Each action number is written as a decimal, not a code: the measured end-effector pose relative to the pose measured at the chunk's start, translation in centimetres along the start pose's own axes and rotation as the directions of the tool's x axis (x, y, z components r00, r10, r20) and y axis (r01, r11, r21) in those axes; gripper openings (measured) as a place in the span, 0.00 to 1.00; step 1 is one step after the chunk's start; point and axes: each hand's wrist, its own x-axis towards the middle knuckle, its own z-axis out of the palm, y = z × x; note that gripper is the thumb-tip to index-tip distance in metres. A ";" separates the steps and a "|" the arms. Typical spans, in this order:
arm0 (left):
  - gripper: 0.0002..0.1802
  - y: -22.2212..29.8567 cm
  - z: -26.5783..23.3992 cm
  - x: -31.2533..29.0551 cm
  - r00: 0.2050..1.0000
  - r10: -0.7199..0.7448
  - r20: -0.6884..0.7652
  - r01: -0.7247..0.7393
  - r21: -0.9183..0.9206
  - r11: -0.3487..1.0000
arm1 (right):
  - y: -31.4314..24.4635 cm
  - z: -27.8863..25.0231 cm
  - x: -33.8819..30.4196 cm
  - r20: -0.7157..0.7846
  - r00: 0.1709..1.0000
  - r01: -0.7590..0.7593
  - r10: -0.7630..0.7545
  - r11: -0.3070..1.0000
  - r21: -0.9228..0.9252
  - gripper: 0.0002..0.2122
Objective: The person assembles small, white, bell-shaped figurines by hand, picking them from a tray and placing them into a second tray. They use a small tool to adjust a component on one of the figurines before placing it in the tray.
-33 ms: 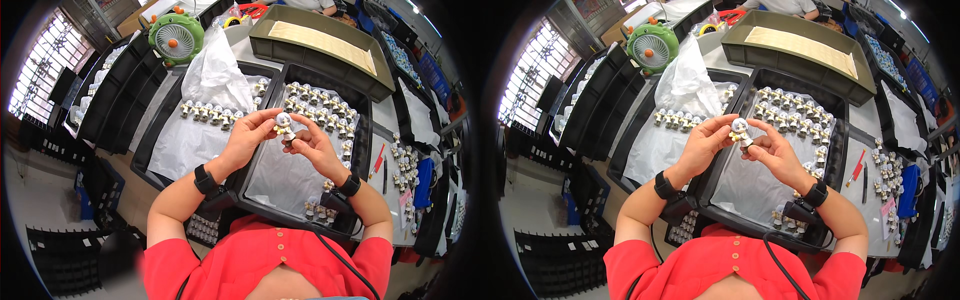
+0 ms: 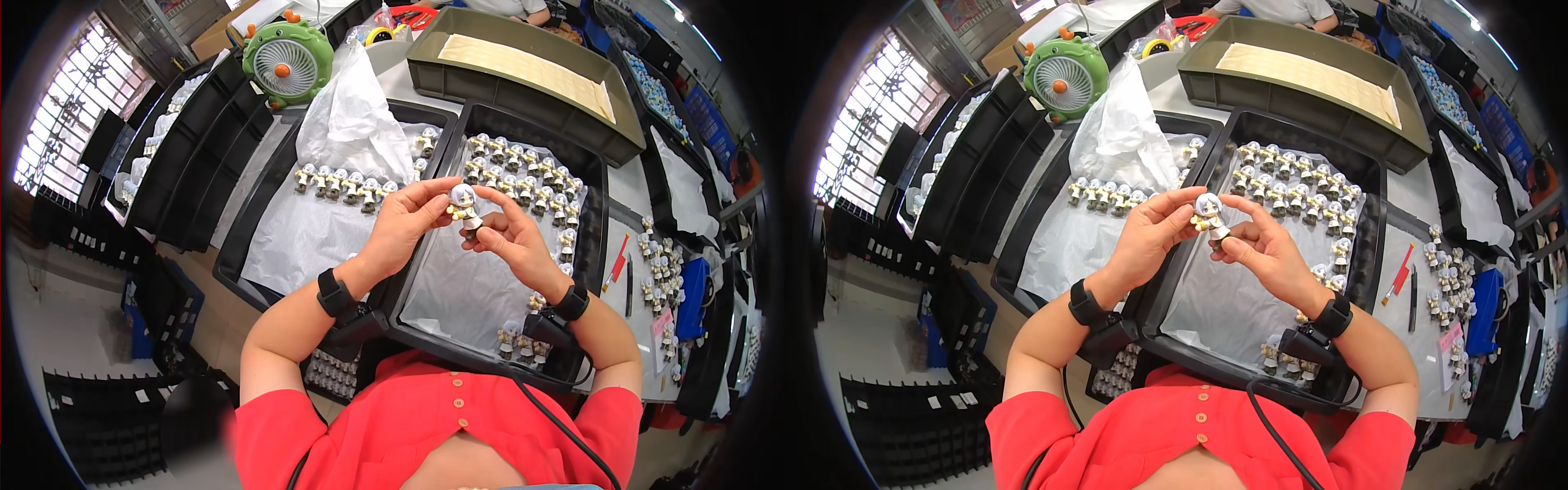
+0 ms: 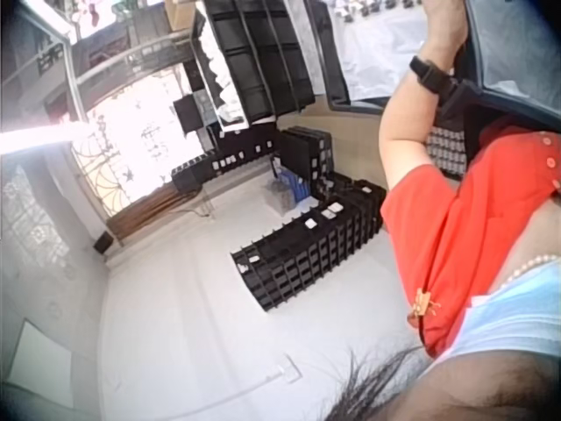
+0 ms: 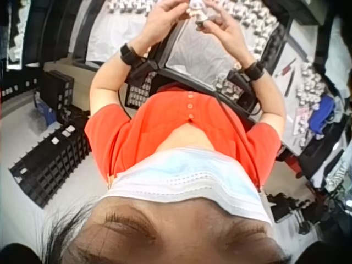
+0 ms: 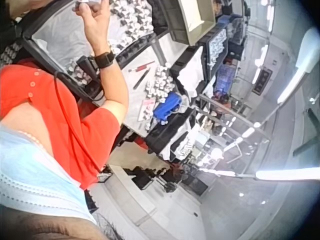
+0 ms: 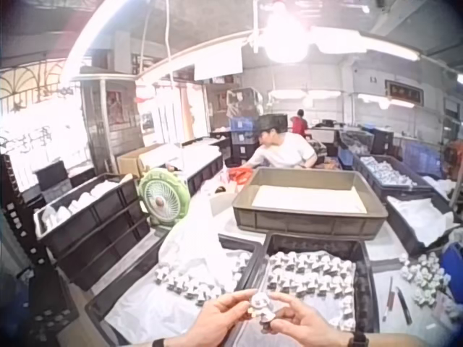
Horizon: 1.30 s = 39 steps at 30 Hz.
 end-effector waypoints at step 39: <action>0.17 0.0 0.2 -0.2 0.996 0.074 -0.040 -0.068 0.145 0.987 | 1.3 -0.9 0.5 0.139 0.976 -0.215 0.170 0.866 0.452 0.24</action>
